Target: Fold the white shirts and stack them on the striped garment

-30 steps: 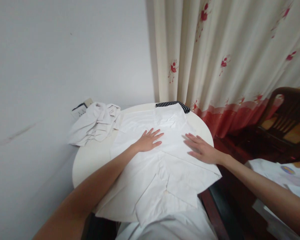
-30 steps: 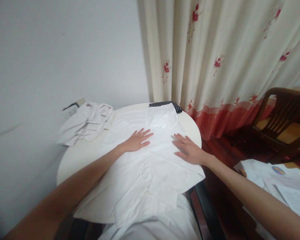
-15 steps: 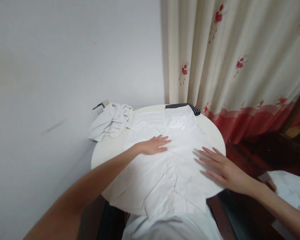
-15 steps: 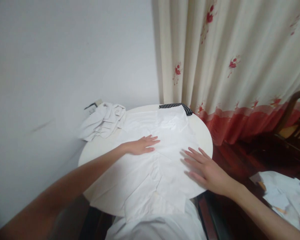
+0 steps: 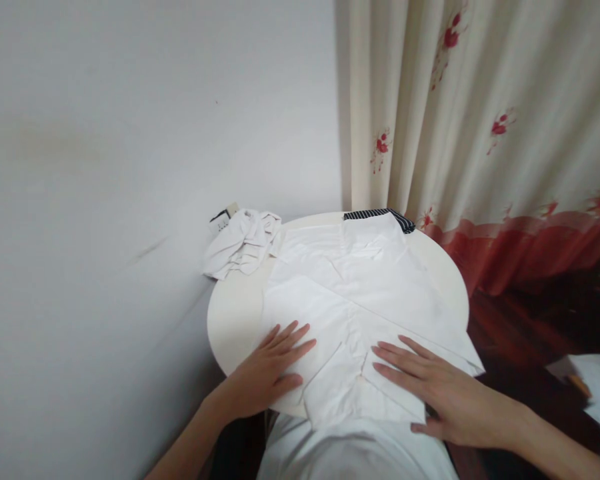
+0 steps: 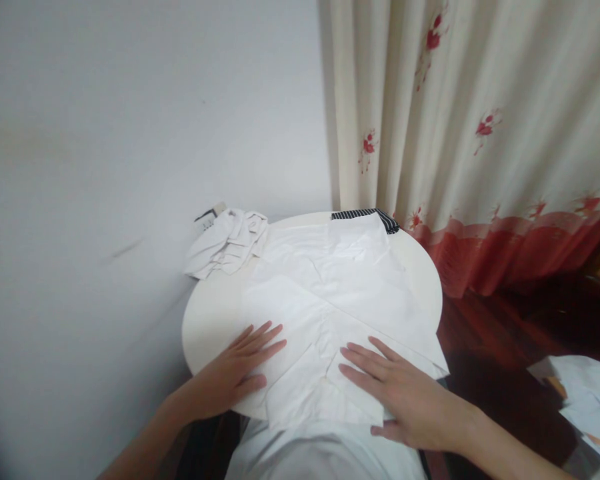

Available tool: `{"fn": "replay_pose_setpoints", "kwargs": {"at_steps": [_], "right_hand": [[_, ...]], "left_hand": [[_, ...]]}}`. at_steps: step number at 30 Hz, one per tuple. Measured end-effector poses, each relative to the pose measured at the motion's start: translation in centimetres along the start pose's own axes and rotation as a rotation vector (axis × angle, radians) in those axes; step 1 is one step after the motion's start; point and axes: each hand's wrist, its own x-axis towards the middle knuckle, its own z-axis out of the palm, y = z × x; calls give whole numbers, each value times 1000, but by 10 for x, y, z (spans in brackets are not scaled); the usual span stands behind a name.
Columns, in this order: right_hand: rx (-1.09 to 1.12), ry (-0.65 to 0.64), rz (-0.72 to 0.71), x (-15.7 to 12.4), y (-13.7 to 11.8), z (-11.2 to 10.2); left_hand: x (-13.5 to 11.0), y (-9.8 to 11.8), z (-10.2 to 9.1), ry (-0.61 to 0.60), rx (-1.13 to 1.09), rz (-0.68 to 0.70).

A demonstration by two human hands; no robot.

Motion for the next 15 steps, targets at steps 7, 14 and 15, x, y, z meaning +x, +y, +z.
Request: {"fn": "replay_pose_setpoints", "kwargs": {"at_steps": [7,14,15], "right_hand": [[-33,151,87,-19,1,10],[47,362,260,-8,-7,15],[58,402,308,-5,-9,15]], "left_hand": [[-25,36,10,39,-64,88],[-5,72,24,222,-148,39],[-2,73,24,252,-168,3]]}}
